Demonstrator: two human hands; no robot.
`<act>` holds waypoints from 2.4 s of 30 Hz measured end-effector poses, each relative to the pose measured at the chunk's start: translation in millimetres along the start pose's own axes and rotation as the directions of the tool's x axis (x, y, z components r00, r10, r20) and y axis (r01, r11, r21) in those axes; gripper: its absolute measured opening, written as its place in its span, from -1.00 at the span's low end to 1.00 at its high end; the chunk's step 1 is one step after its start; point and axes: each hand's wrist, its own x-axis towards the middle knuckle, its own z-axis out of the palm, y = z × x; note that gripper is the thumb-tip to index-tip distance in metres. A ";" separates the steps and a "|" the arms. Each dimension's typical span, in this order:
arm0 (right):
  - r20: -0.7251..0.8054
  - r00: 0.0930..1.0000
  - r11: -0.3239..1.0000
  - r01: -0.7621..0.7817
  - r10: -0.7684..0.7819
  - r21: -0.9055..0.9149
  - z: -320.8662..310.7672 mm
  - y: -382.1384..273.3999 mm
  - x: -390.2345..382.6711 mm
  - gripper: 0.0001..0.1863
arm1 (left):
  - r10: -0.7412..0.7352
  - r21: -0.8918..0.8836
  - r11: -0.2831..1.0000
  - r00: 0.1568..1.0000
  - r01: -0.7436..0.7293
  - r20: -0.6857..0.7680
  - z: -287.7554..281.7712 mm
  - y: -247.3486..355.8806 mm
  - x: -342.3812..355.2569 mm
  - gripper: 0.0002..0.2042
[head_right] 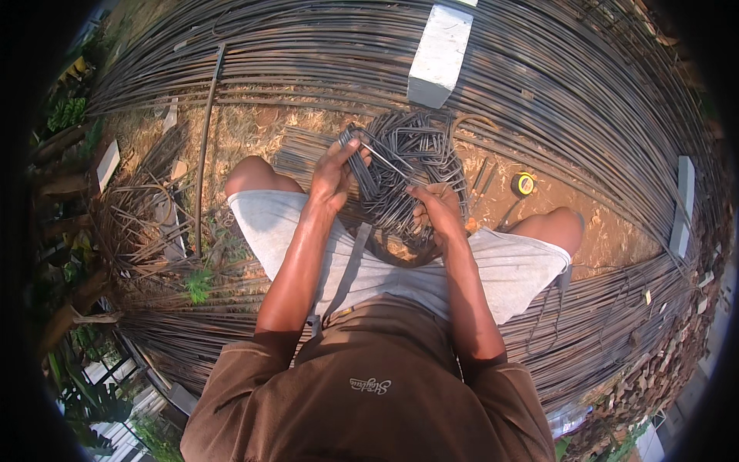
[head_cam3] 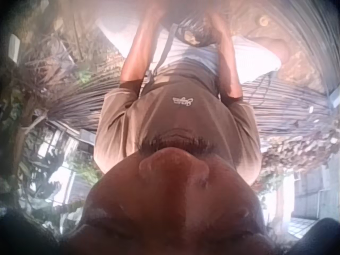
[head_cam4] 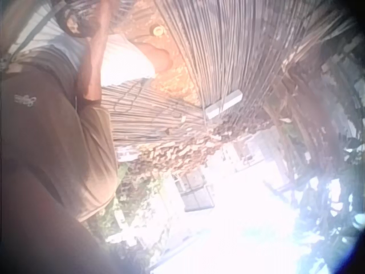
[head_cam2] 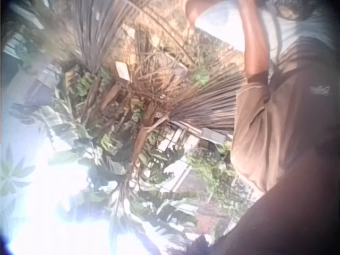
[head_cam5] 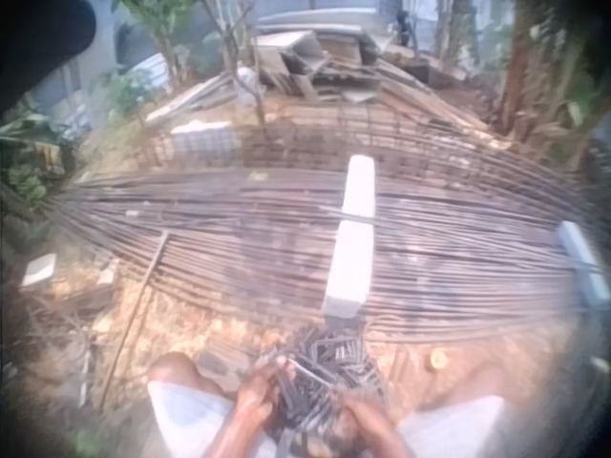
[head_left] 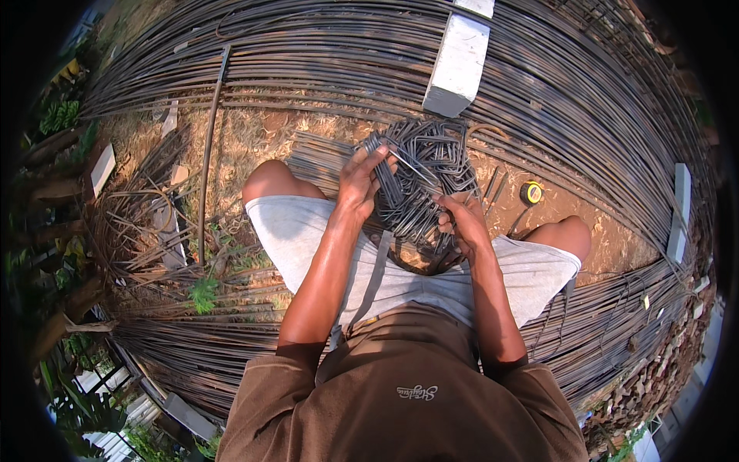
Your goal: The person uses an angle grinder to cut long metal rods on the ground, then gathers and organizes the cut pieces. The person sits on the ground while cutting and later walks to retrieve more rods before returning to continue cutting and bundling them.
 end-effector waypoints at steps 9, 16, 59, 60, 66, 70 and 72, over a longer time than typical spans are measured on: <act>0.111 0.976 0.961 0.161 -0.189 0.223 -1.7 -43.2 3.7 -0.66 | -0.016 0.114 0.994 0.997 0.007 0.080 1.4 0.3 -1.6 -0.64; 0.172 0.944 0.956 0.262 -0.282 0.129 29.1 -57.3 12.9 -0.61 | -0.077 0.125 0.991 0.980 0.054 0.183 5.9 -0.3 -6.1 -0.58; -0.365 0.691 0.632 0.170 -0.624 -0.756 0.7 52.3 144.2 -0.51 | -0.120 0.035 0.992 0.992 0.119 0.030 -17.0 -4.8 4.9 -0.63; -0.373 0.706 0.624 0.126 -0.603 -0.771 -4.3 49.5 150.0 -0.47 | -0.127 0.037 0.991 0.992 0.126 0.026 -15.5 -4.9 4.3 -0.63; -0.351 0.715 0.580 0.094 -0.605 -0.809 -32.4 42.4 183.2 -0.61 | -0.154 0.022 0.988 0.986 0.153 0.059 -13.3 -5.3 10.6 -0.63; -0.407 0.724 0.691 0.133 -0.557 -0.710 -31.8 39.4 163.4 -0.65 | -0.162 0.022 0.987 0.978 0.161 0.128 -27.6 -6.6 9.7 -0.51; -0.344 0.801 0.785 0.233 -0.489 -0.573 -36.9 42.0 153.9 -0.61 | -0.163 -0.001 0.986 0.974 0.165 0.157 -23.9 -5.2 7.7 -0.49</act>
